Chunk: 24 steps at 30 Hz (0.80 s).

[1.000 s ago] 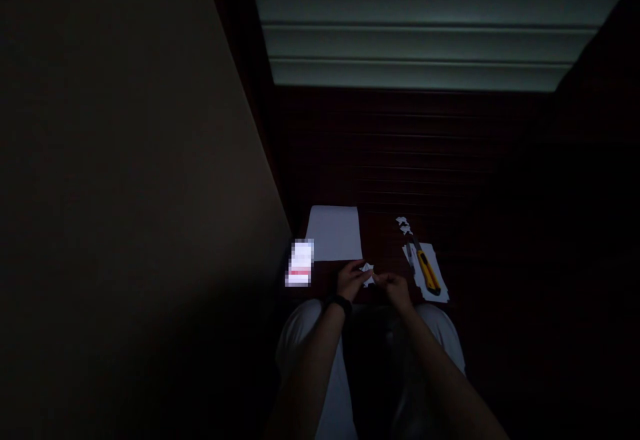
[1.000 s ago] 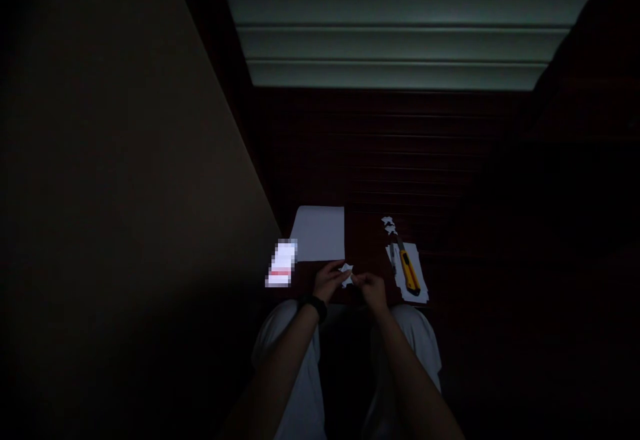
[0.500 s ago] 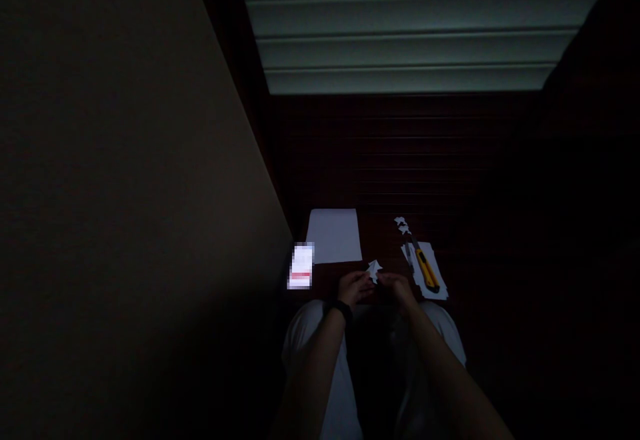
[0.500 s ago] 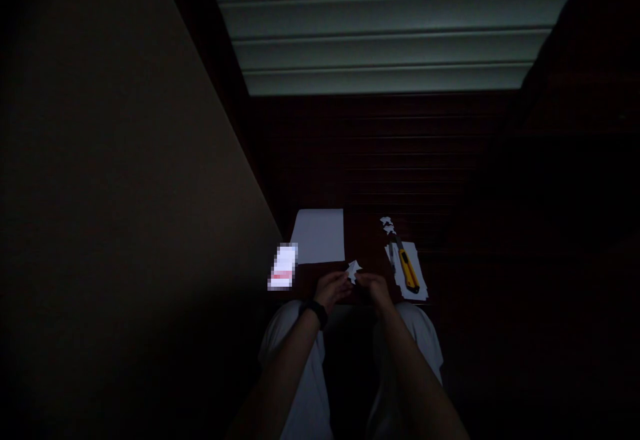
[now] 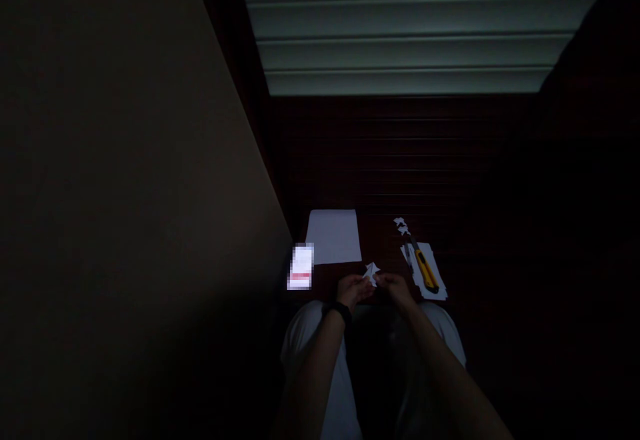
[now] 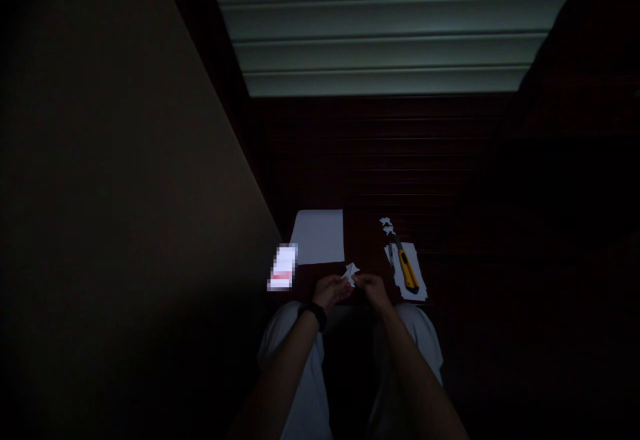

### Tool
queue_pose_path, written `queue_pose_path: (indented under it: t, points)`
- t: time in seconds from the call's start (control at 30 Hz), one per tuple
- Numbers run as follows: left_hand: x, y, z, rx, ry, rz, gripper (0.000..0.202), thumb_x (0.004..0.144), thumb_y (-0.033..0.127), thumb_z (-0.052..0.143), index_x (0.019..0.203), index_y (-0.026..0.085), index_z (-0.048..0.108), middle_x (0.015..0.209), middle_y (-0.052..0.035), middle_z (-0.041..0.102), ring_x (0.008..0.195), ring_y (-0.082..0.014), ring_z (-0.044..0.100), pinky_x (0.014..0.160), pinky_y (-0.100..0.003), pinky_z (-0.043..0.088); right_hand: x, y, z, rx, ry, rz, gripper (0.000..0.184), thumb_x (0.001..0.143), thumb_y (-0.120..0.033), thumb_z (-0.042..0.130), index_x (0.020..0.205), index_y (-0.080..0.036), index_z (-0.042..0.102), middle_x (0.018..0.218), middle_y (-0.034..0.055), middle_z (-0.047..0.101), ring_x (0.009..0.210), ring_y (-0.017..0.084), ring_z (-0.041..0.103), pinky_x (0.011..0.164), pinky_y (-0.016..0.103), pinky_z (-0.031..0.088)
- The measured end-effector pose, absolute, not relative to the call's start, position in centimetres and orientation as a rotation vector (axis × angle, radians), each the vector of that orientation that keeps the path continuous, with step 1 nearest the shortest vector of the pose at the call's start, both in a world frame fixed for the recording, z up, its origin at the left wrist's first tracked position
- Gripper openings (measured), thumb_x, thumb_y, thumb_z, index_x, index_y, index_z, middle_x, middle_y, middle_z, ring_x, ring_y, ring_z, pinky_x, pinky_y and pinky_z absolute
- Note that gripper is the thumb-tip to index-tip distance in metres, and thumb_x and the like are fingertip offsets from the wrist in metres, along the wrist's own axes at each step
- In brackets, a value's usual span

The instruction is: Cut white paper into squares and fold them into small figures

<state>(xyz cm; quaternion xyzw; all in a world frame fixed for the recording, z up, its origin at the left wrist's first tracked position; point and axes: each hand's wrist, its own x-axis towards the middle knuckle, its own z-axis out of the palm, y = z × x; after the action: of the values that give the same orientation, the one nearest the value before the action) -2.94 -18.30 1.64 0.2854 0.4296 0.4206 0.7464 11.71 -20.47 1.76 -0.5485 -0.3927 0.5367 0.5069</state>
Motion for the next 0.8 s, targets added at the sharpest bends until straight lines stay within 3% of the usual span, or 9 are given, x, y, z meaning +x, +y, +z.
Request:
queue_pose_path:
  t: [0.37, 0.63, 0.8]
  points:
    - [-2.9, -18.3, 1.6, 0.600, 0.954, 0.925, 0.027, 0.061, 0.021, 0.078, 0.075, 0.009, 0.058, 0.069, -0.0113, 0.067, 0.063, -0.0210, 0.066, 0.064, -0.035, 0.054, 11.9, -20.3, 0.8, -1.346, -1.121, 1.150, 0.043, 0.064, -0.056, 0.061, 0.068, -0.014, 0.065, 0.063, 0.0043, 0.064, 0.060, 0.016, 0.055, 0.056, 0.026, 0.041]
    - [-2.8, -18.3, 1.5, 0.622, 0.955, 0.932, 0.032, 0.056, 0.025, 0.080, 0.074, 0.009, 0.059, 0.069, -0.0116, 0.068, 0.063, -0.0212, 0.067, 0.064, -0.036, 0.054, 11.8, -19.9, 0.1, -1.423, -1.219, 0.979, 0.036, 0.071, -0.049, 0.056, 0.067, -0.014, 0.063, 0.066, 0.0061, 0.064, 0.063, 0.018, 0.056, 0.059, 0.027, 0.042]
    - [-2.6, -18.1, 1.4, 0.667, 0.996, 0.957, 0.032, 0.054, 0.029, 0.081, 0.071, 0.009, 0.061, 0.066, -0.0112, 0.067, 0.060, -0.0192, 0.065, 0.058, -0.031, 0.054, 11.5, -20.0, 0.3, -1.506, -1.267, 0.853, 0.031, 0.073, -0.044, 0.052, 0.067, -0.015, 0.061, 0.066, 0.0059, 0.064, 0.065, 0.019, 0.056, 0.061, 0.027, 0.041]
